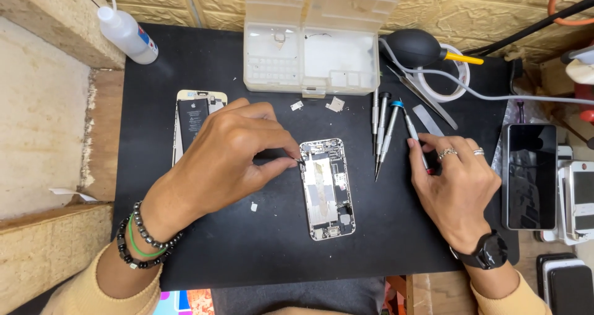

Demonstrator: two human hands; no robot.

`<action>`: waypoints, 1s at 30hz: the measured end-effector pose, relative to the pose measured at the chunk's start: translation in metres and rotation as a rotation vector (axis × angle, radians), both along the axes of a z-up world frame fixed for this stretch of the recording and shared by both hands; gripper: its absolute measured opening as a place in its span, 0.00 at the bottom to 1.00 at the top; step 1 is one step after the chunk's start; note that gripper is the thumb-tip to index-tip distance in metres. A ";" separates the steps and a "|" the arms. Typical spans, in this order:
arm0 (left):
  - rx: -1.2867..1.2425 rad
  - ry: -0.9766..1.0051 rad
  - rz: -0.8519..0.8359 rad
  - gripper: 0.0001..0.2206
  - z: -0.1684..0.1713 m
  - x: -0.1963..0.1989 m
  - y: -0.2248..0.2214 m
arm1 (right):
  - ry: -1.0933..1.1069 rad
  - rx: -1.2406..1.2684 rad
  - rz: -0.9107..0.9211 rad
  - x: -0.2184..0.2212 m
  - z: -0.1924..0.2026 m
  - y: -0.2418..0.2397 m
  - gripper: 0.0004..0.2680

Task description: A technician performs delicate internal repairs on a smartphone, using a screwdriver and tweezers to manage small screws and components.

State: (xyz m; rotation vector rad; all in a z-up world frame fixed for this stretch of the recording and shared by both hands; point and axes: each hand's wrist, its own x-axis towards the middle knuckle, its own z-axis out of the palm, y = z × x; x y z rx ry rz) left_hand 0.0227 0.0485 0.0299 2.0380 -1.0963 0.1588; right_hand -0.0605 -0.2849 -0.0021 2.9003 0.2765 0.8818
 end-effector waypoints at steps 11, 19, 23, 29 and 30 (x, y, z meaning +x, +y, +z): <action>0.010 -0.013 0.034 0.07 -0.004 -0.001 -0.002 | 0.029 0.081 0.053 -0.012 0.011 0.004 0.07; -0.020 0.009 0.034 0.06 -0.009 -0.002 -0.007 | -0.046 0.080 0.154 -0.018 0.011 0.016 0.08; -0.026 -0.018 0.019 0.04 -0.011 -0.002 -0.010 | -0.036 0.066 0.240 -0.016 0.008 0.023 0.11; -0.054 -0.030 0.028 0.04 -0.010 -0.002 -0.009 | -0.052 0.124 0.267 -0.018 0.005 0.021 0.09; -0.059 -0.031 0.034 0.04 -0.010 -0.002 -0.009 | -0.060 0.137 0.281 -0.018 0.006 0.021 0.08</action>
